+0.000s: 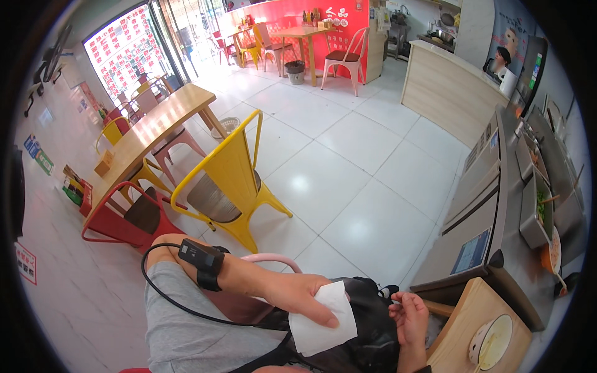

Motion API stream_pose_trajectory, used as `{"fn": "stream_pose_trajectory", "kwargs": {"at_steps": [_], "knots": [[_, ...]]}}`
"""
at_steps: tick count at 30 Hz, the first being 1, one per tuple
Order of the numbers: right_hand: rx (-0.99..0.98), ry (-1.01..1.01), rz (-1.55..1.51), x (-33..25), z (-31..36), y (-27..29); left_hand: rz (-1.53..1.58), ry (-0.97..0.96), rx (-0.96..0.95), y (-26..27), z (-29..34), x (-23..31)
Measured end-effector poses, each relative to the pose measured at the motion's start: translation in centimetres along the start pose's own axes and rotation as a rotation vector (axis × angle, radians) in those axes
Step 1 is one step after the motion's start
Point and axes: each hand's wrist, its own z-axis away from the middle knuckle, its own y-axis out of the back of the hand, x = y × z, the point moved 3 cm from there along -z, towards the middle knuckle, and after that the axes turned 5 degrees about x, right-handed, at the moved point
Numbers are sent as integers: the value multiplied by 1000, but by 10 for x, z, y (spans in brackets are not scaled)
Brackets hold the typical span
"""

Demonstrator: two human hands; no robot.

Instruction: Wiping mouth with a tissue and retrieving a small object from a bag while sitting at a table.

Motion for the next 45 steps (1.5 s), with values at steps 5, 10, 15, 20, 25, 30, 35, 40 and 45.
{"fn": "stream_pose_trajectory", "kwargs": {"at_steps": [5,10,15,20,25,30,35,40,45], "knots": [[-9,2,-9,1,0,0,-77,-83,-23,-1,1,4],[7,-5,10,0,2,-1,-116,-148,-21,1,-2,1],[-23,-5,32,1,0,1,14,-237,-58,0,-5,-3],[-16,-15,29,1,0,1,68,-227,-141,-2,-4,-1],[-21,-17,19,2,-1,1,73,-158,-136,-3,-2,-4],[-22,-34,27,3,1,0,84,-90,-128,0,-1,-2],[-41,-34,19,3,0,0,66,-74,-122,-3,1,-3],[-44,-40,25,3,0,0,63,-111,-143,-2,0,-3],[-46,-42,39,4,-1,1,100,-155,-167,-3,-3,-6]]}}
